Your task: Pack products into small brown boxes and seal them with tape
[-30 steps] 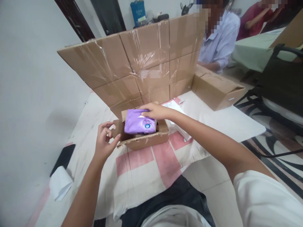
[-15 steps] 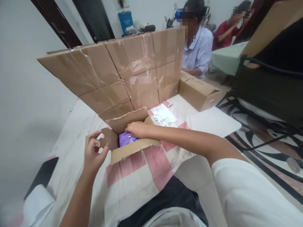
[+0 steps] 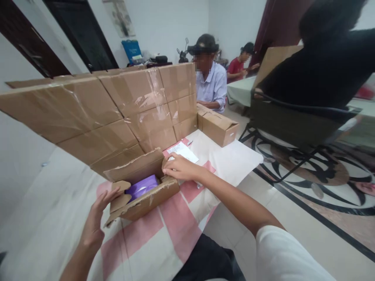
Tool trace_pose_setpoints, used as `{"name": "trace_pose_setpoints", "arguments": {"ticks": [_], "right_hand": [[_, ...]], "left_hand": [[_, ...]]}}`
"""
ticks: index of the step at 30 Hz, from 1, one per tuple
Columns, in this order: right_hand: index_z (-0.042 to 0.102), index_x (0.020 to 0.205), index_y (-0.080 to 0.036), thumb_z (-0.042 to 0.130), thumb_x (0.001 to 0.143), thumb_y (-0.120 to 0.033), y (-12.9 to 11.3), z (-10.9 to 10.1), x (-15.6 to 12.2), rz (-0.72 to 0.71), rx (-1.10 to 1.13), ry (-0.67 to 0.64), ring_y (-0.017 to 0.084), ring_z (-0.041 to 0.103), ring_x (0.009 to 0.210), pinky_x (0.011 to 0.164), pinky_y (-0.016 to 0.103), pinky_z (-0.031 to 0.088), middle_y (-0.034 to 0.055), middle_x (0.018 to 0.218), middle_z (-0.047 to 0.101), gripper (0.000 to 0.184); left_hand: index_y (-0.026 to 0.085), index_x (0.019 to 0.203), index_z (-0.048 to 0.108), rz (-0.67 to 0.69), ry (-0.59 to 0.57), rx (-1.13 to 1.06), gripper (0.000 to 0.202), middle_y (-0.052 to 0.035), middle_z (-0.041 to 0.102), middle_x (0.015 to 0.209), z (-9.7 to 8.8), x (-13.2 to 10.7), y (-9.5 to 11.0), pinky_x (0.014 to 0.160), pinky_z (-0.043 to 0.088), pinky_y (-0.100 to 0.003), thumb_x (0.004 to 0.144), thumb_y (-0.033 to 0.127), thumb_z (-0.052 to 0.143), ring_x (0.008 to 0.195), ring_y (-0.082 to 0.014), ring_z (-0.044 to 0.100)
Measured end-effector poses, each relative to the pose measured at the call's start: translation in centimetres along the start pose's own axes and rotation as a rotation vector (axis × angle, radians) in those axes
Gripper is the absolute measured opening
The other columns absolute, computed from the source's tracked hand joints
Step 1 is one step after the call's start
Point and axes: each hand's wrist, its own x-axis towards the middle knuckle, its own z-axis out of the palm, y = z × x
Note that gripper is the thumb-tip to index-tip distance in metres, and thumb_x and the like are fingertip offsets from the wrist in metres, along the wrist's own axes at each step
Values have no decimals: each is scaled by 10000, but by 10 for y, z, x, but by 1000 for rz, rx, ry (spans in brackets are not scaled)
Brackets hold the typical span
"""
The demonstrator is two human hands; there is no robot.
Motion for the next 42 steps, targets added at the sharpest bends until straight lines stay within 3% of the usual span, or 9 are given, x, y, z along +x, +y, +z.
{"name": "trace_pose_setpoints", "arguments": {"ticks": [4,9,12,15,20,24,29,38,42], "right_hand": [[725,1165,-196,316,1071,-410,17,15,-22,-21,239,78,247,415,1363,1197,467,300,102,1321,663,472],[376,1561,-260,642,911,-545,10,46,-17,206,382,273,290,215,1545,1260,506,168,127,1660,275,758],[237,1615,-302,743,837,-462,7,62,-8,308,490,334,304,195,1558,1265,515,153,120,1669,263,941],[409,1533,-295,718,823,-336,12,73,0,222,498,471,298,398,1447,1217,497,290,117,1536,461,776],[720,1063,-243,597,822,-180,19,81,7,129,349,548,262,562,1256,1155,462,393,109,1271,618,278],[716,979,-252,547,864,-172,18,84,6,188,315,554,264,570,1259,1145,473,405,102,1256,646,220],[707,1016,-237,504,903,-176,22,87,2,191,340,550,252,553,1302,1182,464,371,108,1310,638,241],[587,1392,-260,461,1017,-360,8,76,-18,220,385,498,214,450,1454,1235,431,318,84,1537,523,408],[618,1348,-234,478,1024,-398,2,64,-69,270,349,713,231,547,1357,1184,424,376,113,1431,616,389]], "left_hand": [[366,1556,314,-96,97,-21,747,-111,638,1382,8,8,0,1154,399,-633,909,623,585,1309,-349,594],[411,1582,190,-251,239,-160,819,-97,220,1695,23,25,-3,1201,320,-641,900,404,643,1539,-361,280],[396,1603,43,-323,177,-234,872,-122,207,1696,26,29,-15,1222,254,-660,917,379,581,1554,-357,241],[366,1602,99,-293,177,-229,848,-132,390,1587,23,29,-25,1199,296,-673,902,381,579,1488,-373,371],[370,1400,551,-140,46,4,490,-64,585,1375,8,32,-27,1224,263,-650,910,361,556,1412,-356,447],[351,1199,711,-11,-27,276,370,-51,654,1281,5,39,-6,1199,310,-635,910,379,483,1323,-357,524],[306,1292,649,83,-10,638,409,-97,700,1286,36,41,47,1090,348,-663,947,398,450,1294,-405,562],[221,1449,510,177,46,649,574,-212,630,1378,79,43,77,1065,377,-671,902,379,589,1310,-465,547],[238,1394,547,440,127,514,581,-170,625,1393,108,32,97,1102,408,-548,833,213,696,1383,-384,511]]}}
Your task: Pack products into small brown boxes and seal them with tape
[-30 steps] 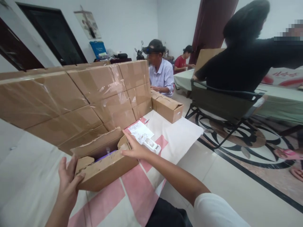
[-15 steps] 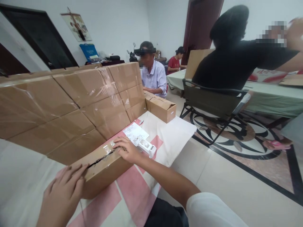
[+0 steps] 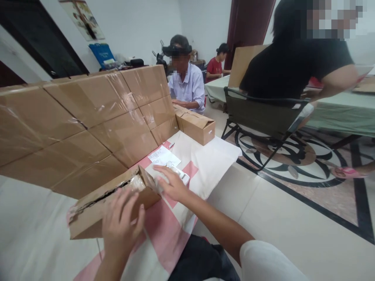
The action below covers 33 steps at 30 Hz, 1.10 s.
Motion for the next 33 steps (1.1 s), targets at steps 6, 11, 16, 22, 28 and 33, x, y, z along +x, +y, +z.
{"name": "trace_pose_setpoints", "arguments": {"ticks": [6,11,16,22,28,33], "right_hand": [[709,951,-208,492,955,-396,24,-88,-29,340,-166,391,254,642,1035,970,403,458,87,1035,725,287],[724,842,-188,513,864,-409,36,-99,-15,514,-97,179,233,630,949,907,362,450,67,957,718,306],[695,683,-183,506,810,-322,32,-84,2,669,-67,-15,182,576,743,731,306,432,15,707,639,267],[676,583,-170,563,787,-299,41,-70,17,796,-126,-90,163,535,611,592,287,389,15,582,606,267],[523,500,-197,666,735,-334,36,-59,18,767,-191,-41,137,492,558,558,270,343,-14,502,532,308],[335,487,-228,694,721,-372,9,-60,2,634,-98,93,131,500,558,587,271,346,-57,484,386,452]], "left_hand": [[203,1227,604,115,-149,-299,361,-133,699,1222,77,14,50,971,540,-389,873,133,612,1154,-267,671],[124,1469,389,-180,-269,-342,843,-280,304,1597,150,42,55,1166,364,-639,788,437,775,1513,-468,267],[135,1518,261,-248,-192,-415,943,-290,236,1605,169,41,51,1186,342,-611,781,421,777,1525,-425,255],[162,1523,247,-287,-192,-425,1002,-267,226,1614,166,38,51,1176,370,-588,730,396,814,1509,-428,288],[127,1506,306,-306,-165,-406,996,-278,293,1575,167,39,50,1158,399,-559,703,407,826,1464,-429,357],[104,1509,329,-286,-140,-400,980,-288,329,1550,166,38,50,1159,394,-546,726,452,805,1447,-422,380]]}}
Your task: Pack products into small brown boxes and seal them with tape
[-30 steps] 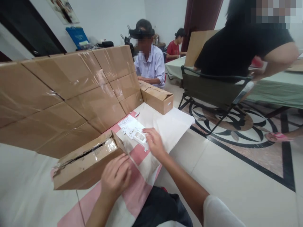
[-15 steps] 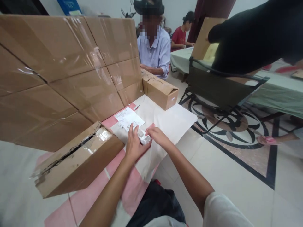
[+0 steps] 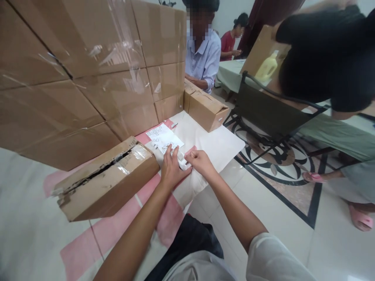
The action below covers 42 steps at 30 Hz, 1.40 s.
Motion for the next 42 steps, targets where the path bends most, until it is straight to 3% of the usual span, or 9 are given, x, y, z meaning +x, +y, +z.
{"name": "trace_pose_setpoints", "arguments": {"ticks": [2,6,15,22,28,32,35,38,42], "right_hand": [[293,489,-235,694,702,-333,2,-3,-13,3,42,35,157,565,603,607,272,356,-58,477,368,465],[333,469,-230,683,680,-272,15,-4,-29,28,95,90,186,629,696,665,283,397,-17,510,527,410],[373,438,-235,682,650,-269,34,4,-28,80,149,110,181,614,683,643,282,421,1,491,549,377],[369,485,-217,693,714,-296,29,4,-37,49,179,126,132,529,615,605,280,384,15,655,642,405],[350,503,-222,688,736,-304,14,8,-36,-17,185,153,143,509,618,595,286,366,8,613,593,418],[356,499,-219,696,741,-280,10,10,-34,-18,188,139,134,502,607,612,288,364,2,620,595,421],[360,502,-221,697,750,-259,15,11,-34,-23,183,143,134,487,601,619,289,358,-11,585,567,420],[343,509,-222,693,753,-263,21,13,-36,-19,182,150,134,479,600,611,289,352,-7,598,580,428],[331,512,-226,681,742,-283,23,15,-37,-4,152,172,138,468,590,594,287,348,-10,570,554,423]], "left_hand": [[94,1501,346,-5,6,-1,980,-294,332,1547,0,0,0,1160,391,-541,720,461,811,1442,-424,385],[113,1501,366,-21,-14,-9,971,-276,326,1561,-1,-1,-1,1157,395,-525,725,488,813,1439,-420,392],[147,1473,436,-50,-60,-6,886,-256,345,1563,-3,0,0,1149,402,-504,750,516,792,1428,-412,411],[139,1490,398,-86,-138,-9,945,-238,367,1591,-11,3,2,1136,406,-519,742,572,779,1401,-415,443],[188,1526,322,-140,-200,-82,1088,-186,415,1590,-18,6,-3,1165,367,-556,668,645,809,1440,-418,394],[213,1557,277,-180,-325,-205,1144,-158,354,1633,-25,10,-14,1203,323,-567,651,670,804,1484,-407,342],[236,1528,358,-196,-359,-311,858,-121,389,1623,-26,14,-20,1211,333,-521,822,596,688,1494,-342,362],[236,1347,578,-253,-188,-345,423,-92,604,1442,-22,19,-19,1130,430,-443,970,420,526,1342,-273,551],[226,1170,683,-312,-39,-336,273,-66,726,1205,-16,21,-9,1046,469,-400,973,313,514,1156,-245,649]]}}
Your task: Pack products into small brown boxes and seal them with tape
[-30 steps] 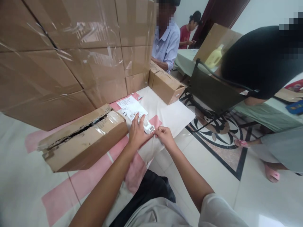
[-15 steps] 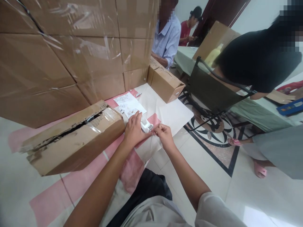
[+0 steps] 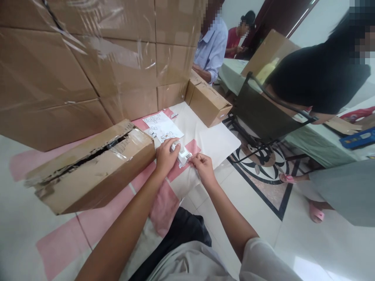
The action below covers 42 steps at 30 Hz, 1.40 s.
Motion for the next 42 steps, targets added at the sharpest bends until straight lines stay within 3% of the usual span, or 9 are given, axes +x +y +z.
{"name": "trace_pose_setpoints", "arguments": {"ticks": [8,14,28,42], "right_hand": [[363,510,-228,683,738,-309,3,-2,0,29,-37,13,149,499,612,592,286,358,0,570,571,401],[362,515,-225,686,763,-327,4,2,-1,25,-48,8,152,511,634,584,284,356,11,611,598,420],[300,547,-221,676,716,-299,16,8,3,80,82,-5,110,444,521,500,273,278,15,654,634,419],[324,545,-219,712,721,-333,28,6,4,33,178,-9,133,530,550,538,295,398,14,686,619,440]], "left_hand": [[251,1141,676,4,60,39,236,-50,739,1156,1,-6,7,969,467,-388,965,289,522,1081,-250,667],[255,1045,647,-15,43,43,232,-46,732,1084,-2,-1,4,929,471,-385,865,392,701,1040,-269,666],[263,1050,642,-40,46,54,187,-40,725,1102,-3,-3,7,919,458,-389,878,330,674,1061,-273,657],[266,1084,654,-16,36,87,229,-43,712,1142,1,-4,4,908,450,-390,866,328,685,1071,-282,644]]}}
